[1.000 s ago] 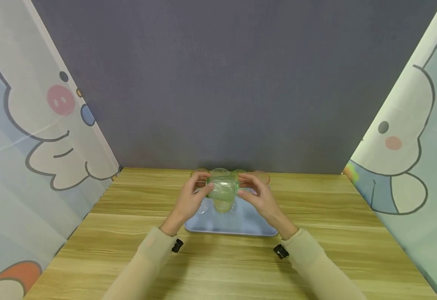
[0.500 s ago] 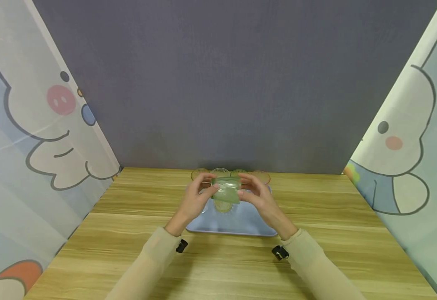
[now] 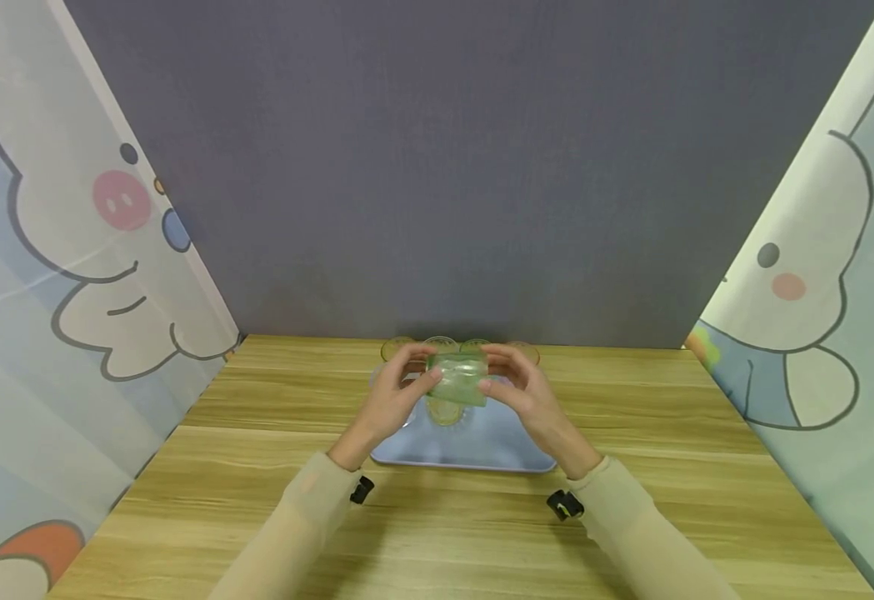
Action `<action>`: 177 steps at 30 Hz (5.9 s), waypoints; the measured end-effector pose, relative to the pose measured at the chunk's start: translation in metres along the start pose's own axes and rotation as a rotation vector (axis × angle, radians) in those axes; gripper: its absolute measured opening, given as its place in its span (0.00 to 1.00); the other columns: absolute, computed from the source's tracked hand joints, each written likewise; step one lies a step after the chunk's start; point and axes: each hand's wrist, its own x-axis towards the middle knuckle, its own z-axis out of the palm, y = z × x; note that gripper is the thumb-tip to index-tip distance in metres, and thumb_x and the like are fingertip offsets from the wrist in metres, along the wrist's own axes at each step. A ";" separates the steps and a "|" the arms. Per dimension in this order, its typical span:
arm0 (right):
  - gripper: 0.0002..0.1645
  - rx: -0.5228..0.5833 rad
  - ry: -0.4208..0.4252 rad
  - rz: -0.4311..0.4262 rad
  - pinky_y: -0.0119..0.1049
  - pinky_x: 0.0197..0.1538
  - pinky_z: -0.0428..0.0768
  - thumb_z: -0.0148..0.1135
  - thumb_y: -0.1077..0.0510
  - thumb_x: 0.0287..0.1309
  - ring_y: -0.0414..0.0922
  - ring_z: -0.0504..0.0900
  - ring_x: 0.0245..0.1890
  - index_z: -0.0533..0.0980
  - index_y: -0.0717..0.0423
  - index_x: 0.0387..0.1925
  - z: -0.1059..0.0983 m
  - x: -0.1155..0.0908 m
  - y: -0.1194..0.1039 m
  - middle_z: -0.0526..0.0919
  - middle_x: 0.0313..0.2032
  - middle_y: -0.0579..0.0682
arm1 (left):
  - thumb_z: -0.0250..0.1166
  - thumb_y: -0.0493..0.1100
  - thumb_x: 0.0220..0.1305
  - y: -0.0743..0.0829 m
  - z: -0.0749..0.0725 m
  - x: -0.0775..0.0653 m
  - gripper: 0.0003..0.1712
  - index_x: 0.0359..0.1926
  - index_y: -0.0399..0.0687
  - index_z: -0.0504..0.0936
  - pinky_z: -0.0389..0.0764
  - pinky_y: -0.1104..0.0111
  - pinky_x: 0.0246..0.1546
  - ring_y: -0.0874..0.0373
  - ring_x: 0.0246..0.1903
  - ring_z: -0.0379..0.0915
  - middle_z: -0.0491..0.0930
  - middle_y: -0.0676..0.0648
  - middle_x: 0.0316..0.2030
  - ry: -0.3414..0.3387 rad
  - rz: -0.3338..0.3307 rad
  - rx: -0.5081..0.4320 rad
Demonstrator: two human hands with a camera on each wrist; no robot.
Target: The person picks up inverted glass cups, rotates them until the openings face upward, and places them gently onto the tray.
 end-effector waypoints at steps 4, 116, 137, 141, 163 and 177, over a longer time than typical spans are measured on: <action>0.34 -0.016 0.002 -0.002 0.35 0.54 0.80 0.63 0.64 0.62 0.49 0.74 0.56 0.66 0.67 0.68 -0.002 0.000 -0.003 0.70 0.58 0.60 | 0.60 0.46 0.75 -0.001 -0.001 0.001 0.26 0.67 0.38 0.70 0.76 0.50 0.56 0.47 0.57 0.72 0.75 0.42 0.59 0.003 0.040 0.083; 0.36 -0.955 -0.011 0.126 0.58 0.53 0.75 0.67 0.47 0.55 0.59 0.75 0.56 0.75 0.56 0.64 -0.054 0.015 -0.023 0.76 0.57 0.60 | 0.69 0.50 0.64 -0.058 0.006 -0.051 0.13 0.29 0.49 0.80 0.79 0.62 0.23 0.53 0.26 0.78 0.78 0.51 0.27 -0.439 0.168 1.196; 0.37 -1.078 -0.059 0.117 0.58 0.54 0.74 0.64 0.48 0.51 0.57 0.70 0.56 0.75 0.54 0.64 -0.039 0.025 -0.019 0.73 0.59 0.62 | 0.70 0.51 0.64 -0.058 0.009 -0.052 0.14 0.27 0.49 0.80 0.80 0.61 0.23 0.54 0.27 0.79 0.78 0.51 0.26 -0.420 0.195 1.246; 0.38 -1.099 -0.058 0.110 0.57 0.53 0.75 0.63 0.47 0.50 0.56 0.69 0.56 0.75 0.54 0.64 -0.039 0.027 -0.014 0.73 0.58 0.61 | 0.70 0.51 0.63 -0.058 0.010 -0.052 0.13 0.29 0.48 0.82 0.82 0.60 0.23 0.54 0.27 0.81 0.79 0.50 0.26 -0.411 0.224 1.272; 0.37 -1.162 -0.062 0.008 0.56 0.55 0.75 0.62 0.47 0.50 0.57 0.70 0.56 0.77 0.61 0.61 -0.039 0.032 0.021 0.74 0.59 0.61 | 0.70 0.51 0.65 -0.060 0.010 -0.052 0.13 0.30 0.47 0.83 0.82 0.63 0.25 0.55 0.27 0.81 0.79 0.51 0.26 -0.431 0.229 1.271; 0.35 -1.170 -0.071 -0.036 0.58 0.63 0.72 0.64 0.47 0.48 0.59 0.66 0.63 0.79 0.62 0.57 -0.034 0.030 0.037 0.73 0.56 0.60 | 0.70 0.51 0.65 -0.057 0.010 -0.051 0.13 0.31 0.48 0.83 0.82 0.62 0.27 0.54 0.29 0.82 0.80 0.51 0.27 -0.438 0.195 1.263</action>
